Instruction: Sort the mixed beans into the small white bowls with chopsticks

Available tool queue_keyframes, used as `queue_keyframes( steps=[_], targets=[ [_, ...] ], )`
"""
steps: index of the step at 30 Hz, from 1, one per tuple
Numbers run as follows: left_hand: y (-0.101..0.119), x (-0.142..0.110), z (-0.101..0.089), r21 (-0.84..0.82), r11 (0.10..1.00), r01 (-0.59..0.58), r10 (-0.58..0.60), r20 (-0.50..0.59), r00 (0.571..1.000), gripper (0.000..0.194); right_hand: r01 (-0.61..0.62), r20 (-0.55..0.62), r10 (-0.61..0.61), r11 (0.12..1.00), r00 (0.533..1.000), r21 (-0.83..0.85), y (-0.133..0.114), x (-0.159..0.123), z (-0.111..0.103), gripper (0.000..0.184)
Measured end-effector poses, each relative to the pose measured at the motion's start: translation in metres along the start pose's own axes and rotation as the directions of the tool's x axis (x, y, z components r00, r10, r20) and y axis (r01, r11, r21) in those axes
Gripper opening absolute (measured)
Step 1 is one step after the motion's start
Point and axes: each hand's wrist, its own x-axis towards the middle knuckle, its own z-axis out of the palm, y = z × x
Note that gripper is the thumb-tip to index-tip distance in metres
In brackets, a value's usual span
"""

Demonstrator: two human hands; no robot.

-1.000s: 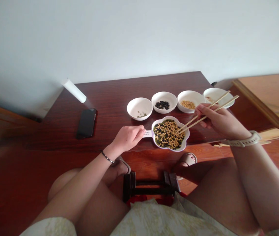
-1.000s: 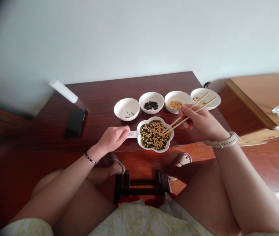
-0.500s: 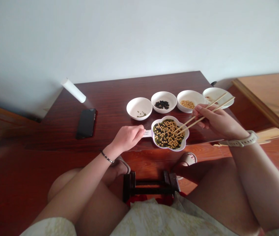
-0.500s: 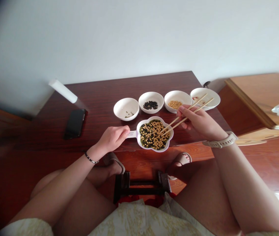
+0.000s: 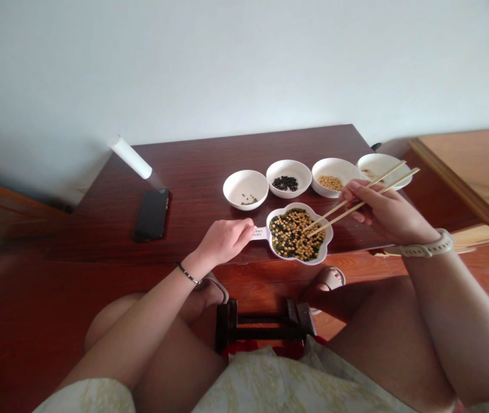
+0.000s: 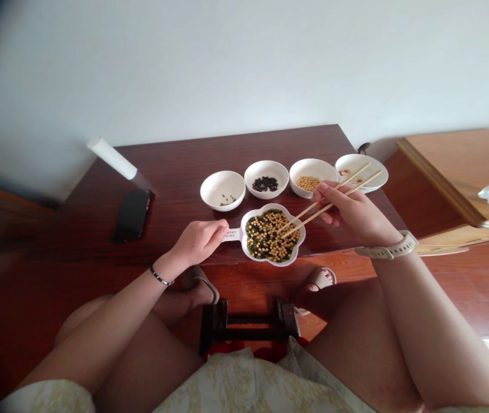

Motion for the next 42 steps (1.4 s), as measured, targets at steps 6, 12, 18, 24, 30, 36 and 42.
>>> queue_keyframes(
  steps=[6,12,18,24,30,36,42],
  targets=[
    [0.001,0.001,-0.001,-0.005,1.0,0.005,-0.005,0.006,1.0,0.038,-0.009,0.066,0.017,0.993,0.998,-0.119,0.004,0.001,0.003,0.04],
    [0.002,0.001,-0.002,-0.006,1.0,0.001,-0.001,0.006,1.0,0.039,-0.004,0.06,0.008,0.997,0.998,-0.075,0.005,0.002,0.005,0.038],
    [0.001,0.001,-0.001,0.004,1.0,-0.001,0.001,0.001,1.0,0.04,-0.013,0.035,0.013,1.0,0.999,-0.027,0.001,0.001,0.005,0.036],
    [0.0,0.0,0.0,0.012,1.0,-0.001,0.001,0.008,1.0,0.039,-0.006,0.015,0.005,1.0,1.0,0.028,0.003,0.002,0.0,0.036],
    [-0.001,0.0,0.001,0.005,1.0,-0.006,0.006,0.004,1.0,0.039,0.006,0.006,-0.007,0.998,1.0,0.056,0.002,0.002,-0.001,0.036],
    [0.0,0.0,0.0,0.004,1.0,-0.007,0.007,0.004,1.0,0.038,0.02,-0.02,-0.018,0.996,1.0,0.081,0.002,0.002,0.0,0.034],
    [-0.001,0.0,0.0,0.0,1.0,-0.009,0.009,0.007,1.0,0.037,0.071,-0.022,-0.069,0.988,0.997,0.134,-0.005,0.002,0.007,0.032]
  ],
)
